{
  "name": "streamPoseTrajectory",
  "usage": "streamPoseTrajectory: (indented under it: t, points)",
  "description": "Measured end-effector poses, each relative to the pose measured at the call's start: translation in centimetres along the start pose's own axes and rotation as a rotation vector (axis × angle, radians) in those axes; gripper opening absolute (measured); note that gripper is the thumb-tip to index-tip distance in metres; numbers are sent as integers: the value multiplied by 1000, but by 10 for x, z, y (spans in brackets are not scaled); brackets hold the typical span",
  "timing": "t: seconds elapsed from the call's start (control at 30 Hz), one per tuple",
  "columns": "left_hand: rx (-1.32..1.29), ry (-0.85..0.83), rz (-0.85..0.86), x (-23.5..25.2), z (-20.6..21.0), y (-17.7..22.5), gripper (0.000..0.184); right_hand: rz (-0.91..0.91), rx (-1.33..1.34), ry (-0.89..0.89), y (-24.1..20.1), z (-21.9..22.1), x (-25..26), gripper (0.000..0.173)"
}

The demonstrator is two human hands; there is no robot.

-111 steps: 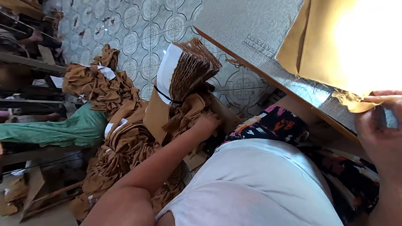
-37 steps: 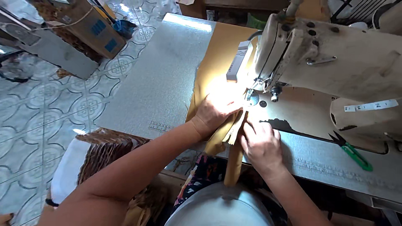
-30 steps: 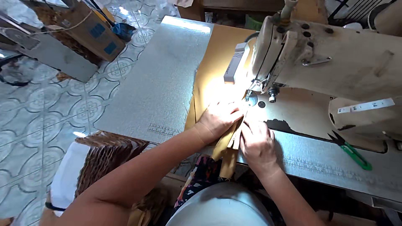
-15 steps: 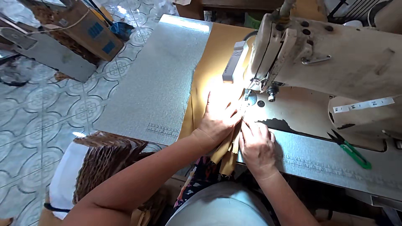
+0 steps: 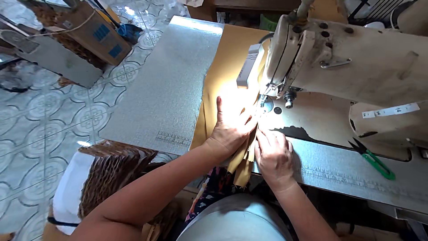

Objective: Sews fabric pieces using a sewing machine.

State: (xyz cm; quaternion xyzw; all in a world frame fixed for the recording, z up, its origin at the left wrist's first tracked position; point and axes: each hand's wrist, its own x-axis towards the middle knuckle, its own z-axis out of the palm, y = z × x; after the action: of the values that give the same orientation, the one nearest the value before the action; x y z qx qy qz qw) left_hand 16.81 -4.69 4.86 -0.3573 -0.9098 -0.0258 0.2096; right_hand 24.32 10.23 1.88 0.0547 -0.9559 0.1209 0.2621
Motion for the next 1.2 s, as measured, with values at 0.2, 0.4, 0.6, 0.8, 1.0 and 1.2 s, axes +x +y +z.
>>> streamPoseTrajectory:
  t: [0.2, 0.4, 0.6, 0.8, 1.0, 1.2]
  points:
    - [23, 1, 7, 2, 1, 1, 35, -1, 57, -36, 4, -4, 3, 25]
    - [3, 3, 42, 8, 3, -4, 33, -9, 85, -194, 25, -8, 44, 34]
    - [-39, -97, 26, 22, 4, -8, 37, 19, 15, -206, 31, 4, 56, 37]
    - [-88, -64, 7, 30, 10, -10, 32, 45, 16, -191, 32, 9, 60, 39]
    - [-112, -50, -12, 28, 14, -10, 35, 47, 18, -165, 33, 11, 58, 38]
    - [-104, -51, -4, 27, 15, -12, 35, 42, 31, -147, 36, 13, 57, 35]
